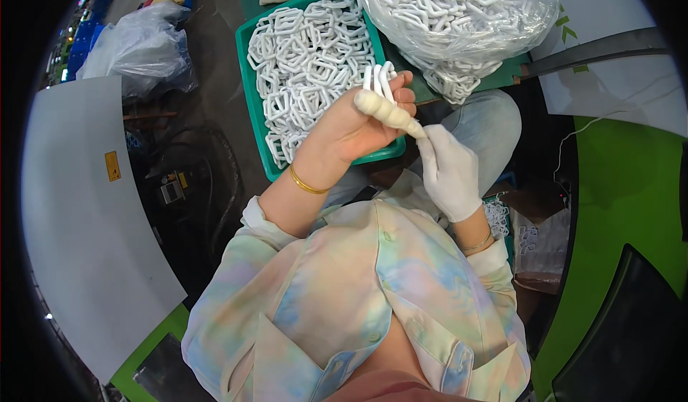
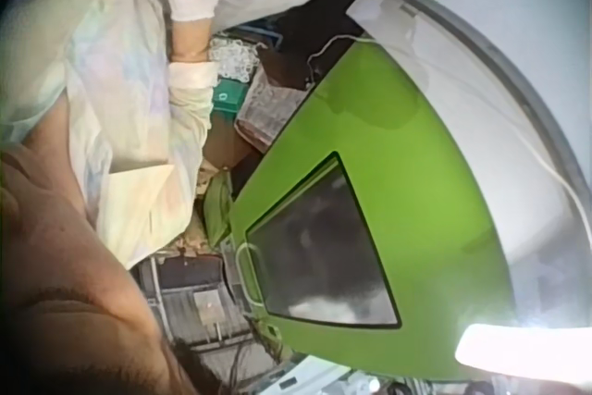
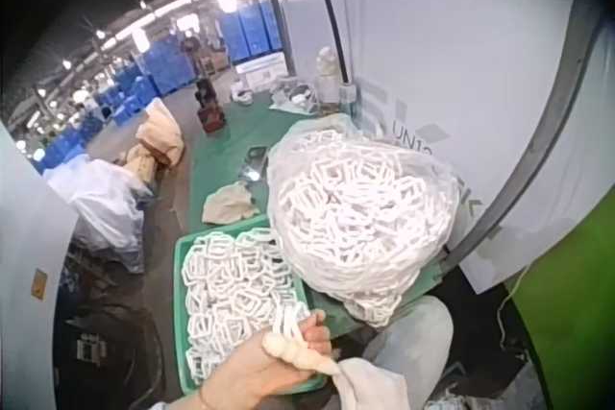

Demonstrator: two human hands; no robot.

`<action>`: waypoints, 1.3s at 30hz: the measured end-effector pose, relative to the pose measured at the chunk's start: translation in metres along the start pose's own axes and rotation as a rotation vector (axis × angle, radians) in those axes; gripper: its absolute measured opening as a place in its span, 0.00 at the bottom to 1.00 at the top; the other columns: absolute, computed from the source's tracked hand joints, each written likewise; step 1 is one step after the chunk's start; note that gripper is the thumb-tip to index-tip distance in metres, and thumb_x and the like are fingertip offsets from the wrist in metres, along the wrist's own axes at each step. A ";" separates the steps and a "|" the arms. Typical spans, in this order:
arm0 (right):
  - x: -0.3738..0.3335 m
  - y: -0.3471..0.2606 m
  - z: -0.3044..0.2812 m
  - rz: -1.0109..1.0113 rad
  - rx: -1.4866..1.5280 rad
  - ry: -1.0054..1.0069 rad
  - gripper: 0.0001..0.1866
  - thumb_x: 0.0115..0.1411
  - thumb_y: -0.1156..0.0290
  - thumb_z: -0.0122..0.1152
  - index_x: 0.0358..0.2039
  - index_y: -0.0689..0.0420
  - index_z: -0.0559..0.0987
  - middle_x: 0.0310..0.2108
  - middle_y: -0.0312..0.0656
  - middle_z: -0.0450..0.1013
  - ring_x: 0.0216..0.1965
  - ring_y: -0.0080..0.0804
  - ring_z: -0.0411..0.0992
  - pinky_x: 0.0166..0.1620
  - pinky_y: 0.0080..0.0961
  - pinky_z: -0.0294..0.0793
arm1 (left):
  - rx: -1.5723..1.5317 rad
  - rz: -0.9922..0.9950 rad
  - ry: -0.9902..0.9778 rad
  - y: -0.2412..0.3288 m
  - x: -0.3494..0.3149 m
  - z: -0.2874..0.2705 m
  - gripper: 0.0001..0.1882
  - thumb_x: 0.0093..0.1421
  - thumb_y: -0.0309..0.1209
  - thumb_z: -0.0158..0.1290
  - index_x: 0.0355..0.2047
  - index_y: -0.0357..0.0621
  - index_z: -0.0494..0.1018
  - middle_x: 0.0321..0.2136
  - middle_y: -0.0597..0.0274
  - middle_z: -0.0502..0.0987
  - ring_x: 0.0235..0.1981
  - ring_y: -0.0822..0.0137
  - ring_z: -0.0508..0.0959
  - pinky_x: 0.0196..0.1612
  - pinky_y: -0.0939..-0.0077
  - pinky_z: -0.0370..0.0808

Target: Manually assembling white plastic rings onto a rod-like component at a production workstation.

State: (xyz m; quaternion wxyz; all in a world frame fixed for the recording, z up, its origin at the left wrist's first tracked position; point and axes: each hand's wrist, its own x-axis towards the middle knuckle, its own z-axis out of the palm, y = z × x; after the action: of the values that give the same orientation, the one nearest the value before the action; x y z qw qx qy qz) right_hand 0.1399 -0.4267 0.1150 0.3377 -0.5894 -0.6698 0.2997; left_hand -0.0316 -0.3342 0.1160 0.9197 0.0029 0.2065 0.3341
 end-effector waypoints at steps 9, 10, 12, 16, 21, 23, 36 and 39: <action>0.008 -0.005 0.001 0.067 -0.116 0.021 0.07 0.69 0.69 0.50 0.40 0.58 0.74 0.29 0.53 0.72 0.30 0.54 0.73 0.32 0.37 0.70 | -0.197 0.001 -0.137 0.007 0.001 -0.010 0.13 0.68 0.37 0.45 0.42 0.43 0.73 0.40 0.60 0.75 0.46 0.63 0.73 0.53 0.61 0.67; 0.011 -0.007 -0.001 0.134 -0.006 0.083 0.08 0.69 0.69 0.50 0.41 0.59 0.74 0.29 0.52 0.73 0.30 0.50 0.74 0.33 0.35 0.71 | -0.303 0.002 -0.004 0.007 0.002 -0.012 0.13 0.68 0.38 0.45 0.43 0.44 0.74 0.43 0.59 0.76 0.50 0.61 0.72 0.55 0.58 0.67; 0.017 -0.017 -0.003 0.254 0.206 0.172 0.10 0.67 0.68 0.53 0.44 0.61 0.74 0.30 0.45 0.76 0.30 0.32 0.75 0.37 0.28 0.72 | -0.277 0.010 -0.034 0.000 0.001 -0.007 0.13 0.68 0.38 0.44 0.44 0.45 0.74 0.44 0.59 0.76 0.50 0.61 0.73 0.56 0.57 0.68; 0.032 -0.043 -0.002 0.271 0.433 0.186 0.15 0.61 0.67 0.62 0.45 0.60 0.74 0.27 0.49 0.75 0.27 0.36 0.77 0.34 0.31 0.74 | -0.077 0.157 -0.046 -0.024 -0.001 -0.001 0.11 0.70 0.35 0.45 0.46 0.44 0.73 0.42 0.61 0.76 0.47 0.61 0.75 0.56 0.62 0.71; 0.045 -0.034 0.005 0.264 0.409 0.378 0.11 0.59 0.70 0.64 0.39 0.60 0.74 0.25 0.31 0.65 0.26 0.16 0.60 0.31 0.18 0.63 | 0.137 0.281 0.035 -0.032 0.001 0.007 0.10 0.69 0.32 0.49 0.47 0.41 0.71 0.40 0.58 0.76 0.46 0.60 0.76 0.53 0.62 0.74; 0.043 -0.033 0.000 0.338 0.511 0.425 0.14 0.58 0.70 0.66 0.41 0.60 0.74 0.25 0.29 0.63 0.25 0.15 0.58 0.30 0.16 0.62 | 0.101 0.270 0.068 -0.031 -0.001 0.010 0.11 0.69 0.32 0.49 0.47 0.41 0.72 0.45 0.57 0.75 0.47 0.60 0.75 0.55 0.63 0.73; 0.029 -0.046 -0.006 0.340 0.334 0.066 0.17 0.55 0.68 0.70 0.40 0.59 0.73 0.19 0.27 0.56 0.22 0.13 0.53 0.26 0.17 0.56 | 0.279 0.410 0.126 -0.025 -0.008 0.018 0.15 0.70 0.29 0.47 0.55 0.40 0.66 0.51 0.59 0.72 0.54 0.66 0.72 0.61 0.65 0.69; 0.034 -0.043 0.002 0.321 0.369 0.123 0.15 0.56 0.69 0.69 0.40 0.59 0.74 0.19 0.27 0.57 0.22 0.13 0.53 0.25 0.17 0.56 | 0.217 0.357 0.070 -0.032 -0.010 0.023 0.15 0.70 0.29 0.47 0.55 0.40 0.66 0.51 0.61 0.71 0.52 0.68 0.72 0.59 0.68 0.69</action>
State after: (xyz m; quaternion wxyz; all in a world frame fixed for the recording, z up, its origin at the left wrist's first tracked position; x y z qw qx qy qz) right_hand 0.1105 -0.3981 0.1512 0.4276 -0.6339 -0.4798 0.4302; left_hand -0.0104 -0.3622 0.1359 0.8325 0.1267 0.2693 0.4673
